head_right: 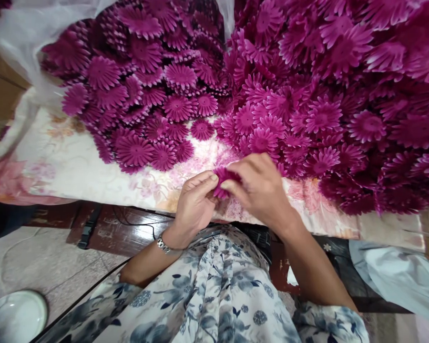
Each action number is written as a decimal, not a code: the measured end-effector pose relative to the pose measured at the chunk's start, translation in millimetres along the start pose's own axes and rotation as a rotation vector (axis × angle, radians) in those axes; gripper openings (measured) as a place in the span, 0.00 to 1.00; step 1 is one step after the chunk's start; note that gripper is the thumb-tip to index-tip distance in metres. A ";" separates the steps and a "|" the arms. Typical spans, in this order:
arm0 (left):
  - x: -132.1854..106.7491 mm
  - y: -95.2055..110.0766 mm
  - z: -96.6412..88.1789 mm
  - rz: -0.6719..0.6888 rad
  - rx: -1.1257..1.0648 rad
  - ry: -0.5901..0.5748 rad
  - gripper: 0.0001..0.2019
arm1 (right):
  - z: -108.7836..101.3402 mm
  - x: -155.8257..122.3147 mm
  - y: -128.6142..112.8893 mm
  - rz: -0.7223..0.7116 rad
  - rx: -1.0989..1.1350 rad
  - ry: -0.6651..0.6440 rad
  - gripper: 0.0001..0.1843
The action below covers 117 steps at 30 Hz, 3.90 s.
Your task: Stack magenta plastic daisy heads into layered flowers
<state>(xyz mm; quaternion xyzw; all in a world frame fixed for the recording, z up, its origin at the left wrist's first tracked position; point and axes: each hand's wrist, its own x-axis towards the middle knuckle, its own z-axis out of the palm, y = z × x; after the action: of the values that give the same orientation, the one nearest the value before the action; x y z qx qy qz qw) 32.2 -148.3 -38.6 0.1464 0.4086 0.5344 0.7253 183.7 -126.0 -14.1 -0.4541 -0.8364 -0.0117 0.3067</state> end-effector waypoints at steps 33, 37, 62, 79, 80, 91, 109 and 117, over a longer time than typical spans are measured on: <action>1.7 -6.3 -13.4 0.278 0.314 -0.243 0.16 | -0.9 -14.4 -26.7 0.414 0.630 -0.068 0.04; 2.7 2.6 -12.9 0.180 0.365 -0.364 0.15 | -6.3 -10.2 -24.6 0.245 0.465 -0.108 0.06; -4.1 -5.2 -3.7 -0.044 0.009 0.045 0.12 | 13.2 -13.6 -20.3 0.193 0.318 -0.025 0.04; -1.0 -2.7 2.2 -0.078 -0.053 -0.010 0.11 | -42.9 7.5 37.3 0.214 -0.363 0.216 0.09; -0.6 -2.6 3.2 -0.087 -0.064 -0.007 0.11 | -44.2 6.9 36.3 0.224 -0.359 0.194 0.10; -6.0 -7.8 5.7 -0.064 0.047 -0.028 0.13 | 5.3 -18.1 -14.9 0.119 0.098 -0.045 0.05; -2.2 -11.2 1.1 0.105 0.044 -0.058 0.05 | -0.2 -24.3 -25.5 0.266 0.232 0.013 0.07; -4.9 -21.5 3.6 0.242 0.216 -0.071 0.04 | 2.3 -40.1 -20.9 0.513 0.535 0.003 0.16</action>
<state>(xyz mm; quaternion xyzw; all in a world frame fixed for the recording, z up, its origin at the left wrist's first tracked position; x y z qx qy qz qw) 48.5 -160.1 -48.2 0.2903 0.4173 0.5652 0.6497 182.5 -167.7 -31.6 -0.5529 -0.6684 0.2841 0.4085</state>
